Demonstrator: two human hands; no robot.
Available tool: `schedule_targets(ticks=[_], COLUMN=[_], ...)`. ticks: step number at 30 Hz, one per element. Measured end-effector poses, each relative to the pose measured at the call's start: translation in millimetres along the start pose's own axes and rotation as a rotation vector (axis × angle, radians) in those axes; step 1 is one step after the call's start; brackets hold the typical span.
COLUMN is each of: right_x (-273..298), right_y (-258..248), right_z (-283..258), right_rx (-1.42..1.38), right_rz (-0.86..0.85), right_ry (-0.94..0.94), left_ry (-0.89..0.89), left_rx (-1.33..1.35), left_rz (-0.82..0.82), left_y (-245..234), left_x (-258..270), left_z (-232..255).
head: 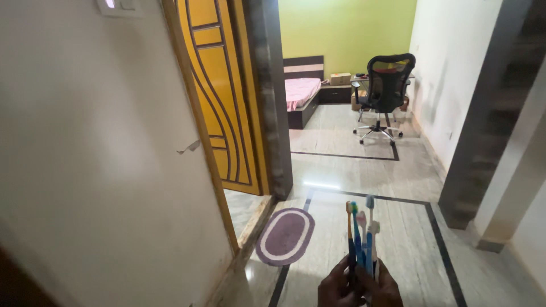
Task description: The person picks up several toothbrushes from a washing machine, walks to the bathroom, and places them into a wall-mounted holder. They then return to the washing machine, pick up a tube of toothpaste, and place it into the same holder.
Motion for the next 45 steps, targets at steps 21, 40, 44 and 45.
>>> schedule_targets(ticks=[21,40,44,45], right_x=[-313,-566,-589,-595], right_y=[52,101,154,170], right_z=[5,10,-22,-30], right_rx=[-0.149,-0.051,-0.21,-0.273], right_rz=[0.089,-0.026,-0.126,-0.089], right_ry=[-0.027,0.064,0.219,0.203], left_ry=[-0.046,-0.05,0.001,0.009], left_rx=[0.115,0.047,0.144,0.18], left_rz=[0.553,0.488,0.378,0.363], left_y=[-130,-237,-284,-298], left_x=[-262,-484,-552,-566], left_z=[-128,-220,-232,-237])
Point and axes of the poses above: each hand's wrist, its own x-axis away from the middle knuckle, its own y-axis out of the palm, z = x × y, the point moved 10 cm from there along -x, towards the middle knuckle, and after that the axes turned 9 degrees about x, right-handed, at the moved point
